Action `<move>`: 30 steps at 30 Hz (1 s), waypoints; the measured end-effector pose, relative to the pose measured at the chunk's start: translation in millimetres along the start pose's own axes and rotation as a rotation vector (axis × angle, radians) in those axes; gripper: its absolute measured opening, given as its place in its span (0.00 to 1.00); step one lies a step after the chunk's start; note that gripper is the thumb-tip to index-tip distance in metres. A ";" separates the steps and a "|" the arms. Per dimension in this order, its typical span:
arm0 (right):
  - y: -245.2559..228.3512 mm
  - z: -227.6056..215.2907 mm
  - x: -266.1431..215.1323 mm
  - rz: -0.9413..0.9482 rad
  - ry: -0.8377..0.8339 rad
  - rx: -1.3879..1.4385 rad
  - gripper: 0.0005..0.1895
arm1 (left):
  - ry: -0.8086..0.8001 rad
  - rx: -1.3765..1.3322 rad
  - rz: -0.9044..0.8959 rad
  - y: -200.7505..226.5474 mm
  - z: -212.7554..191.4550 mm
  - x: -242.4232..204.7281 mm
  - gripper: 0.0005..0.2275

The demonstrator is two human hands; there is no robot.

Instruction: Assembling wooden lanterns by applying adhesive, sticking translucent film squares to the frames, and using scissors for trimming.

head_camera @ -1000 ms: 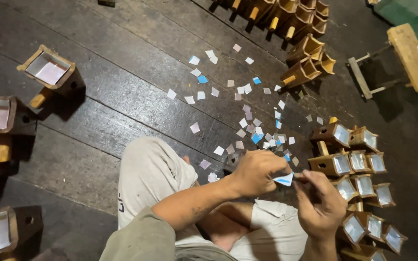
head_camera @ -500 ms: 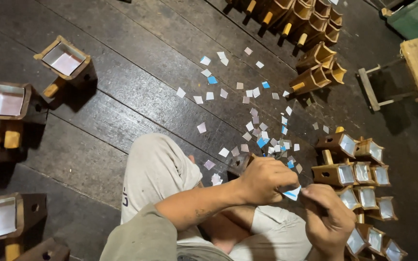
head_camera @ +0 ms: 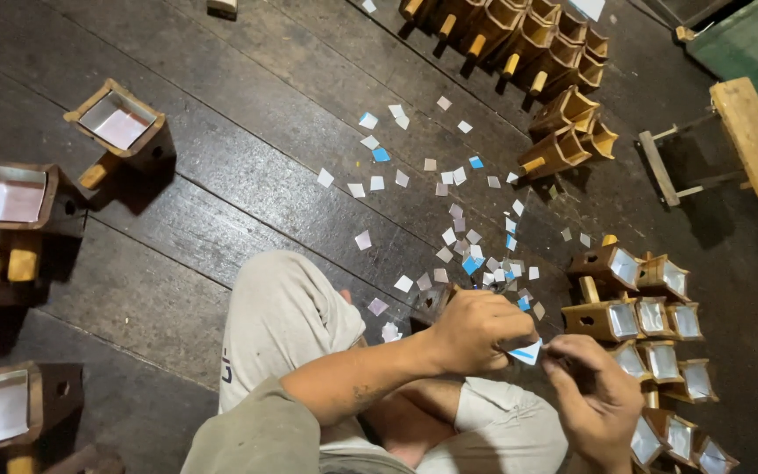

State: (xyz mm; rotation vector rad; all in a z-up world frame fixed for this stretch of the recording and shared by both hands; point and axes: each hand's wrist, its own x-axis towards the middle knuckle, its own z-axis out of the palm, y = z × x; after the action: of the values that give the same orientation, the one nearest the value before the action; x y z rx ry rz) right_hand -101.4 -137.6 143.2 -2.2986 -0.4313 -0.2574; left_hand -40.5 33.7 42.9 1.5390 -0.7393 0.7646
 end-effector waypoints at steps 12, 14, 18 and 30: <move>9.5 -13.9 -1.6 0.020 -0.061 0.003 0.25 | -0.004 -0.026 -0.005 5.8 -3.3 3.9 0.10; 12.3 -16.8 -2.3 0.077 -0.048 0.088 0.29 | 0.001 -0.017 -0.005 1.5 1.1 5.6 0.13; 10.8 -12.3 -4.5 -0.024 -0.047 0.000 0.20 | -0.012 -0.004 -0.003 3.3 -0.1 -1.1 0.14; 18.2 -14.0 -7.1 0.045 -0.095 0.178 0.22 | -0.051 -0.040 -0.018 3.1 -9.5 2.7 0.16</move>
State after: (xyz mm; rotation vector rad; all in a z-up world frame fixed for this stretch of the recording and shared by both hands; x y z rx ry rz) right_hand -101.7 -161.2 138.6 -2.1485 -0.4316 -0.0844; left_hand -42.1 42.9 47.6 1.5317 -0.7730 0.6957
